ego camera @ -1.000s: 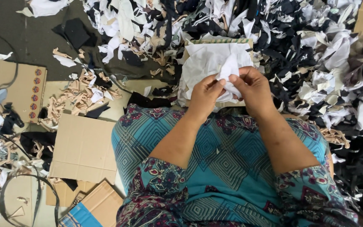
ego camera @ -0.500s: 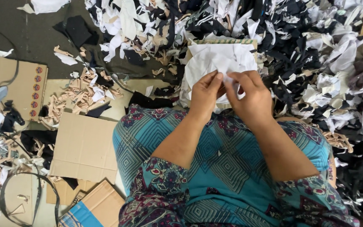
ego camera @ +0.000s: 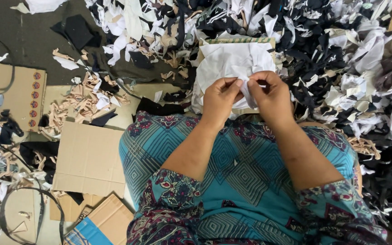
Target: The person sits on the floor and sorts through a large pile of fabric scraps, picking up pieces, unfolding them, and placing them into a small cardboard box. The person handles both white and dark-colored fabric pieces.
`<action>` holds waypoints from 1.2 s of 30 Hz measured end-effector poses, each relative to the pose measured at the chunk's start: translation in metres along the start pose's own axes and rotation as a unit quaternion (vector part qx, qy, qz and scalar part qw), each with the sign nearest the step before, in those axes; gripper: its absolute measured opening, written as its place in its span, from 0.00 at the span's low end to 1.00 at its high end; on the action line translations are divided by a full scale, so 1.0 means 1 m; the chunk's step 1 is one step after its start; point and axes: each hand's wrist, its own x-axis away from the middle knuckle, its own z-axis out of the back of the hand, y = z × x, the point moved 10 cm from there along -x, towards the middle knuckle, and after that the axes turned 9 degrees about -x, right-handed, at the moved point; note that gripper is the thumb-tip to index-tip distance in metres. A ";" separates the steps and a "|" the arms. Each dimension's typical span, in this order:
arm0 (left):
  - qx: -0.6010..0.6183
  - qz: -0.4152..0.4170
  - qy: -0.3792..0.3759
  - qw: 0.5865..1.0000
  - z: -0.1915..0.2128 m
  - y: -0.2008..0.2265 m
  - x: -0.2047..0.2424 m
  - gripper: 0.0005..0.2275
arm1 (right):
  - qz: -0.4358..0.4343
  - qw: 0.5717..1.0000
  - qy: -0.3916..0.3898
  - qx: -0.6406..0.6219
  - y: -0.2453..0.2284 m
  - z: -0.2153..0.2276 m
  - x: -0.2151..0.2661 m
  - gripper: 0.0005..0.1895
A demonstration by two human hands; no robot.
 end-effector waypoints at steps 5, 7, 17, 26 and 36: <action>-0.031 0.002 0.007 0.999 0.005 0.000 0.002 0.15 | -0.169 0.940 0.065 -0.288 0.040 0.002 0.004 0.03; -0.041 0.001 0.012 0.999 0.010 0.002 0.003 0.15 | -0.190 0.916 0.073 -0.347 0.050 0.010 0.002 0.03; 0.035 -0.032 0.103 0.994 0.037 0.023 -0.009 0.14 | 0.145 0.982 0.076 0.099 0.011 0.055 -0.045 0.03; 0.014 -0.001 0.028 1.000 0.016 0.005 -0.009 0.14 | 0.050 0.983 0.058 0.170 0.028 0.049 -0.038 0.13; 0.054 0.020 -0.014 0.998 0.001 0.001 -0.009 0.14 | -0.016 1.000 -0.011 -0.019 -0.015 -0.013 -0.012 0.05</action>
